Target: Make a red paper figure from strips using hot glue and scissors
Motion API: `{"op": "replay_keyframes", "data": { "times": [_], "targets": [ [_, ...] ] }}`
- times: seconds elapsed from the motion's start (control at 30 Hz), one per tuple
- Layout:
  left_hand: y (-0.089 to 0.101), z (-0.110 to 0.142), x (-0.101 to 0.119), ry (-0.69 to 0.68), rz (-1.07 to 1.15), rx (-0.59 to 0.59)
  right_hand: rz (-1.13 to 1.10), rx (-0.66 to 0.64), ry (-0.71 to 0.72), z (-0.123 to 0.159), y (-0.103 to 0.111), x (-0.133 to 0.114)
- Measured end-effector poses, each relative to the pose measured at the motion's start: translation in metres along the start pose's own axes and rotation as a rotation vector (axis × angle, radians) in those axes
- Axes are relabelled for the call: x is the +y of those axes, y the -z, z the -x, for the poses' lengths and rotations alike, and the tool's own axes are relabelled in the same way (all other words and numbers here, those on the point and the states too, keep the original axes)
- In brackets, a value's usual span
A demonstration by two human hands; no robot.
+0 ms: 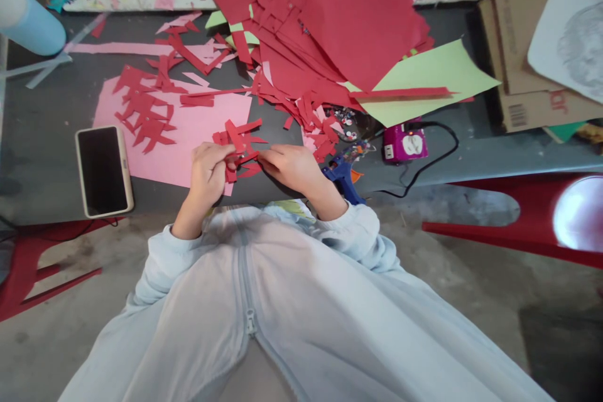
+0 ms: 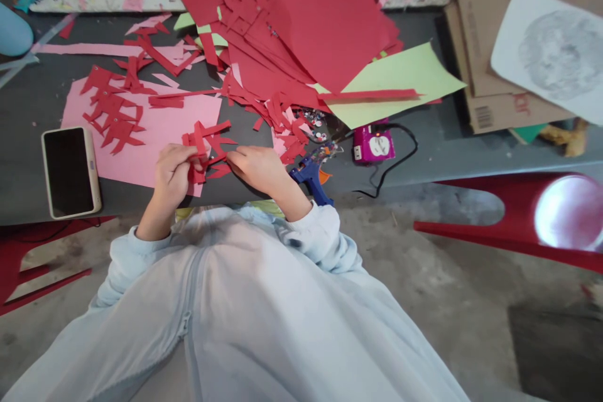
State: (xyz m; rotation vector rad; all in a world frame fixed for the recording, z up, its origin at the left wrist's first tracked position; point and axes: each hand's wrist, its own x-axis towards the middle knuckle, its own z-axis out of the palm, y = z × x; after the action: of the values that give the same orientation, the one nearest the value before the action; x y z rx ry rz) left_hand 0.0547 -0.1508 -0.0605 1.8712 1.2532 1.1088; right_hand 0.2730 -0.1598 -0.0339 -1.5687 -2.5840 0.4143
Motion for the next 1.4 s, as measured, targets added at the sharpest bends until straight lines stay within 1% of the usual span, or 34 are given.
{"op": "replay_keyframes", "data": {
  "times": [0.07, 0.13, 0.23, 0.33, 0.43, 0.53, 0.63, 0.77, 0.97, 1.1, 1.23, 1.33, 1.4],
  "targets": [
    [0.000, 0.000, 0.003, 0.102, 0.086, -0.009, -0.004, -0.005, -0.004, 0.000, 0.001, 0.000],
    [0.000, 0.001, 0.006, 0.172, 0.171, -0.004, -0.009, -0.003, -0.005, 0.000, 0.000, 0.000],
    [-0.001, 0.001, 0.008, 0.181, 0.248, 0.032, -0.011, 0.002, -0.006, 0.000, 0.000, 0.000],
    [-0.002, 0.000, 0.008, 0.172, 0.262, 0.031, -0.008, -0.007, -0.005, 0.000, -0.001, 0.000],
    [-0.001, -0.001, 0.010, 0.181, 0.166, 0.001, -0.014, -0.008, -0.006, 0.000, 0.000, 0.000],
    [0.002, -0.004, 0.014, 0.135, -0.028, -0.032, -0.018, -0.002, -0.003, 0.000, -0.001, 0.001],
    [0.005, -0.006, 0.018, 0.100, -0.171, -0.117, -0.007, 0.010, 0.011, 0.000, -0.001, 0.001],
    [0.006, -0.008, 0.020, 0.113, -0.215, -0.197, 0.027, 0.024, 0.032, 0.000, -0.001, -0.001],
    [0.005, -0.009, 0.022, 0.147, -0.242, -0.220, 0.055, 0.056, 0.092, 0.002, -0.005, -0.007],
    [0.005, -0.009, 0.024, 0.164, -0.238, -0.217, 0.068, 0.059, 0.150, 0.005, -0.005, -0.011],
    [0.005, -0.008, 0.023, 0.180, -0.213, -0.187, 0.073, 0.027, 0.151, 0.006, 0.000, -0.016],
    [0.003, -0.008, 0.020, 0.189, -0.170, -0.138, 0.062, 0.009, 0.164, 0.005, 0.004, -0.021],
    [0.001, -0.008, 0.018, 0.188, -0.125, -0.085, 0.051, -0.013, 0.178, 0.004, 0.005, -0.026]
  ]
}}
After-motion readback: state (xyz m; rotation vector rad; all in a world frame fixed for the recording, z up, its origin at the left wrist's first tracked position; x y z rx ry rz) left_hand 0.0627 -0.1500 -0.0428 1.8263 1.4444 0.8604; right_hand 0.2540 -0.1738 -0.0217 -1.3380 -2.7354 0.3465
